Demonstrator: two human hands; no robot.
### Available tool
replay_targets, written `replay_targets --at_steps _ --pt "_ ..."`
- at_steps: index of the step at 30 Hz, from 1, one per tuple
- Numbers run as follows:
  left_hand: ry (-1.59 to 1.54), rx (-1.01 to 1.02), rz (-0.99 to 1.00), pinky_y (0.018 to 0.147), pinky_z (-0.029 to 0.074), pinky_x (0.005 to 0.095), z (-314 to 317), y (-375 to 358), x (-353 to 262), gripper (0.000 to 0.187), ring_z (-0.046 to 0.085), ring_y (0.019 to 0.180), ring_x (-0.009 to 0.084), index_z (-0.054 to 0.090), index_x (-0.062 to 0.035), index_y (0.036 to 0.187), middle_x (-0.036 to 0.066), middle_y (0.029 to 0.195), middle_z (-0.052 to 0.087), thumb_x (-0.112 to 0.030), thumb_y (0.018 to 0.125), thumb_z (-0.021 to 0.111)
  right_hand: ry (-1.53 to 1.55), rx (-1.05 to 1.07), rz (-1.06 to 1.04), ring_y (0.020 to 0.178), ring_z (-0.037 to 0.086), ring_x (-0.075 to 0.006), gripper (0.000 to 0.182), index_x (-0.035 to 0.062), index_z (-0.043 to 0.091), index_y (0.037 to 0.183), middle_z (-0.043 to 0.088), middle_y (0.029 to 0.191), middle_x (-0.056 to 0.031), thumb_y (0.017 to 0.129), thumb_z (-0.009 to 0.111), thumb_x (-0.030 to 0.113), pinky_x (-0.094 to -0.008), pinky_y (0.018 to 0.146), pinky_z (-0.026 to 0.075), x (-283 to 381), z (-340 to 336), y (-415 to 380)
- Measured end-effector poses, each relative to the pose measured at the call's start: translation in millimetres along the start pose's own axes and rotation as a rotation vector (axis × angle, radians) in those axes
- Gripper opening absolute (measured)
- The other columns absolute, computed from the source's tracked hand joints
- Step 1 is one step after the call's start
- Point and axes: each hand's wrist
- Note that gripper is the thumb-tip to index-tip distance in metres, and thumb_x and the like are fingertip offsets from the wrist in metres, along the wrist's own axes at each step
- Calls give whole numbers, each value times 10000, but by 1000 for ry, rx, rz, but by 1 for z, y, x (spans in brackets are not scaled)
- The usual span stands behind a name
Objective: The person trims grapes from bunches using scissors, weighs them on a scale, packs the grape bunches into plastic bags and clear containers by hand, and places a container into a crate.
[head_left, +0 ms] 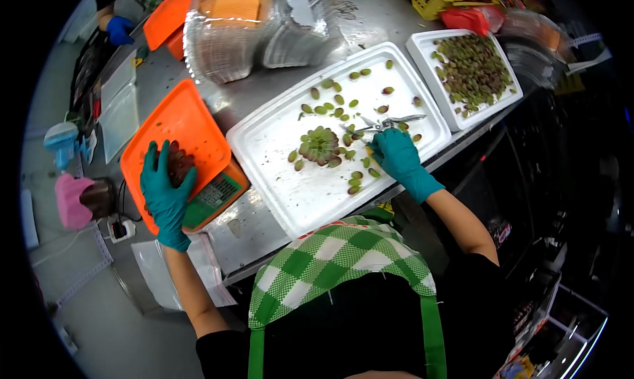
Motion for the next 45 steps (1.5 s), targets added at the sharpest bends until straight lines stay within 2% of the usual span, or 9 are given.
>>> replay_targets --at_steps 6,8,10,14,23,27,34,42,45 --pt "-270 4 -33 947 348 367 1 0 4 598 389 1170 292 475 -72 1188 151 1289 364 -102 629 688 598 205 448 699 590 -252 292 77 592 934 590 849 -111 700 637 245 -323 631 471 19 -18 -4" --pt "-298 19 -18 957 337 365 0 0 9 609 382 1176 292 467 -68 1196 154 1287 365 -106 630 688 728 -33 450 893 576 -238 531 84 480 1162 551 1064 -143 691 664 245 -322 756 449 -10 3 -5" --pt "-280 51 -9 959 334 366 -5 2 7 676 379 1178 298 448 -76 1218 157 1296 355 -135 601 717 -51 -77 148 1116 422 -286 783 114 386 1257 409 1232 -163 593 723 354 -449 924 312 -39 -3 2" --pt "-273 76 52 965 333 373 -19 2 15 867 371 1183 305 370 -96 1278 162 1299 354 -173 514 774 -163 205 217 1158 339 -294 1004 131 295 1307 383 1220 -157 463 764 406 -543 993 111 -67 5 2" --pt "-706 154 -211 922 399 299 -20 -15 56 767 482 1075 198 371 -95 1281 99 1222 457 -87 608 738 -139 292 383 916 471 -278 628 63 468 1101 469 949 -131 541 700 225 -366 761 408 -42 -49 20" --pt "-819 233 -276 894 414 274 -18 -7 73 698 513 1020 167 398 -81 1263 82 1173 501 -93 646 723 555 136 534 883 524 -193 532 46 441 1164 519 1029 -129 677 622 161 -288 781 419 -32 -56 15" --pt "-1202 484 -639 820 431 226 -29 27 124 459 536 925 94 461 -32 1191 40 1078 555 -215 799 613 780 488 239 781 515 -137 459 42 417 1197 553 891 -76 758 524 120 -271 743 427 68 -87 47" --pt "-973 367 -408 867 380 227 -27 29 144 434 505 959 99 441 -23 1209 23 1095 532 -211 838 562 591 778 36 743 545 -239 447 6 480 1102 563 847 -149 757 547 282 -321 705 424 145 -99 77" --pt "-776 64 -188 898 369 281 -38 29 117 555 460 1061 187 411 -67 1245 80 1202 456 -208 759 640 643 829 24 715 547 -205 373 -1 525 988 567 805 -130 764 542 297 -314 682 426 168 -98 88"
Point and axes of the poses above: each hand's wrist, its own y-axis towards the middle knuckle, its own z-axis out of the palm, x = y × z
